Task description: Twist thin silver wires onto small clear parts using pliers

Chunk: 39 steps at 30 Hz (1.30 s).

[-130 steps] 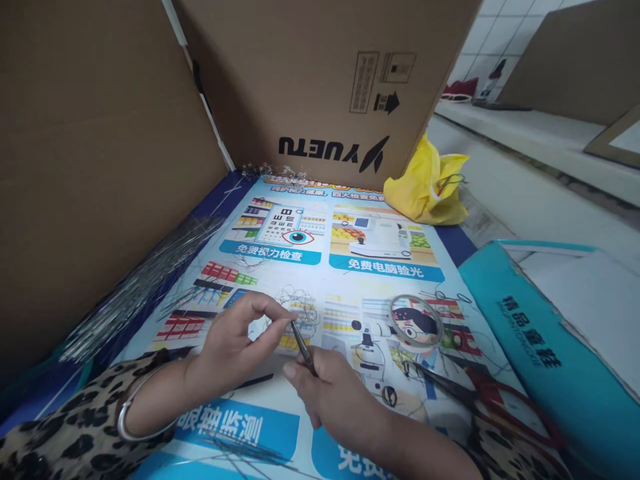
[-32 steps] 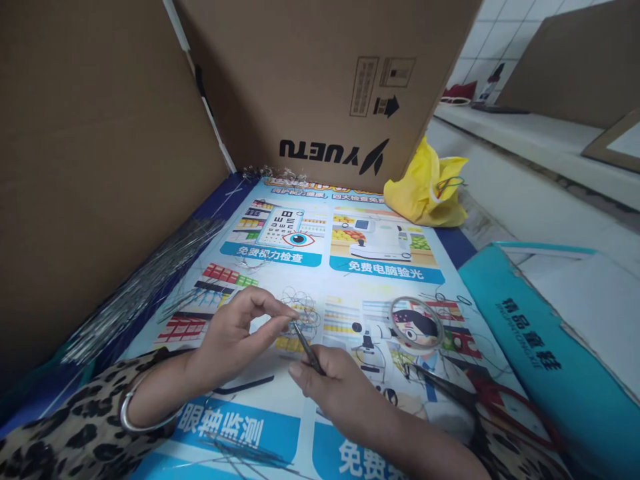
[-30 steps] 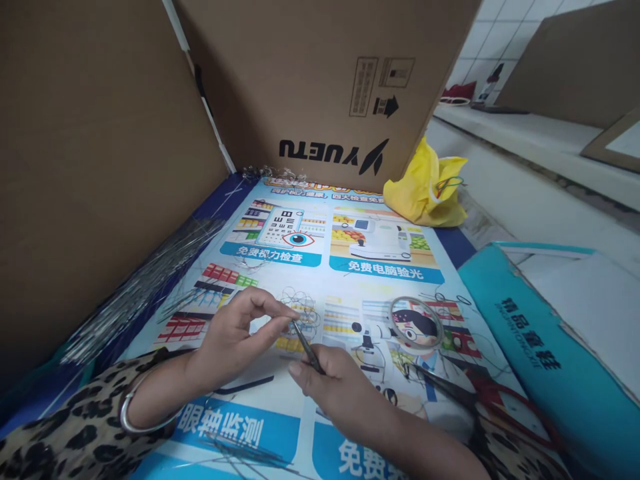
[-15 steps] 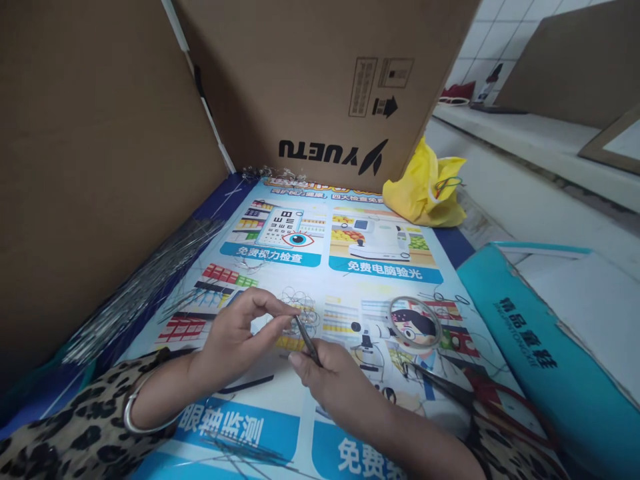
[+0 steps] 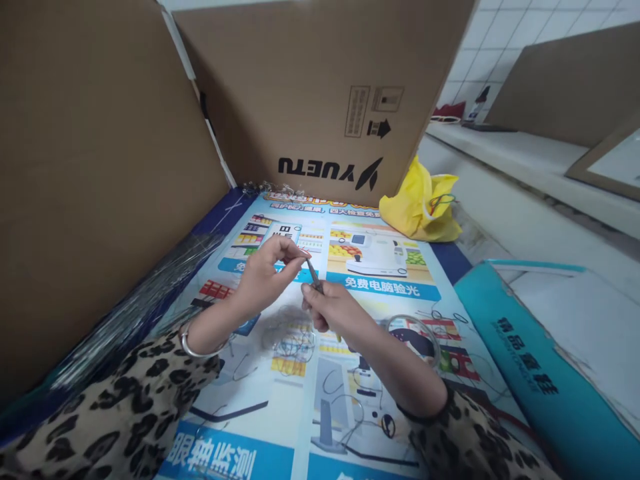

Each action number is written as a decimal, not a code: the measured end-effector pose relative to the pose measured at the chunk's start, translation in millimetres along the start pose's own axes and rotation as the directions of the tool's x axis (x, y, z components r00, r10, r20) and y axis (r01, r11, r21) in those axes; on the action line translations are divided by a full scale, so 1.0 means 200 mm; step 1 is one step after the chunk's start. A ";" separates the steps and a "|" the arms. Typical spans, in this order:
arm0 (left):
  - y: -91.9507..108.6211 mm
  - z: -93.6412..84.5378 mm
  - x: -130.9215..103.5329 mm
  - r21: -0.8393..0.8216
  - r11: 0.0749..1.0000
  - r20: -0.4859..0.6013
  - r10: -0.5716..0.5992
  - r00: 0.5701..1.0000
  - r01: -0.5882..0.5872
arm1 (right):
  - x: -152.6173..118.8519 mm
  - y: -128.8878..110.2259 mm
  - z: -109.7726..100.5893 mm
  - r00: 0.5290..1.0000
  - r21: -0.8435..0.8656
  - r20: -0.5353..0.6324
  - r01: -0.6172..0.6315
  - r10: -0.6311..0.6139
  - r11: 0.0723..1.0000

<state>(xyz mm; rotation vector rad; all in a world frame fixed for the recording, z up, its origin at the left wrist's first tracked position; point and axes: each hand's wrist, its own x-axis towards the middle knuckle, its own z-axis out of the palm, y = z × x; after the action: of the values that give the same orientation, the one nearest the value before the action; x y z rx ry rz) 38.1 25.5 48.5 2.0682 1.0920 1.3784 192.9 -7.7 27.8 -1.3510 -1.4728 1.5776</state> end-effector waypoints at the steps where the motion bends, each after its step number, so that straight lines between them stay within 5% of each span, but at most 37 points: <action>1: -0.02 0.01 0.00 0.005 1.000 -0.012 -0.004 1.000 0.004 | 0.02 0.01 -0.01 1.000 0.013 -0.003 -0.015 0.015 1.000; 6: -0.11 0.04 -0.04 -0.023 0.999 -0.012 -0.047 0.999 0.046 | 0.05 0.06 -0.01 0.995 -0.030 -0.080 -0.055 0.053 0.998; 13: -0.13 0.06 -0.05 -0.164 0.976 -0.044 -0.154 0.987 0.145 | 0.06 0.06 0.00 0.987 -0.204 -0.127 0.066 -0.093 0.977; 23: -0.07 0.05 -0.07 -0.045 0.999 -0.185 -0.003 0.983 -0.006 | 0.06 0.10 -0.04 0.961 -0.480 -0.202 0.070 -0.188 0.874; 30: -0.08 0.05 -0.09 0.083 0.983 -0.189 0.174 0.966 -0.161 | 0.04 0.10 -0.02 0.982 -0.385 -0.149 0.053 -0.119 0.921; 39: -0.07 0.05 -0.10 0.105 0.984 -0.164 0.161 0.973 -0.146 | -0.01 0.03 0.00 1.000 -0.086 -0.005 0.011 -0.012 0.996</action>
<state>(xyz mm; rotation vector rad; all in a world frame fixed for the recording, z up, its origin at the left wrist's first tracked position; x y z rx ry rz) 37.7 17.6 23.4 2.1717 1.1018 1.6362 194.2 -10.7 22.5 -1.3915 -1.5579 1.5175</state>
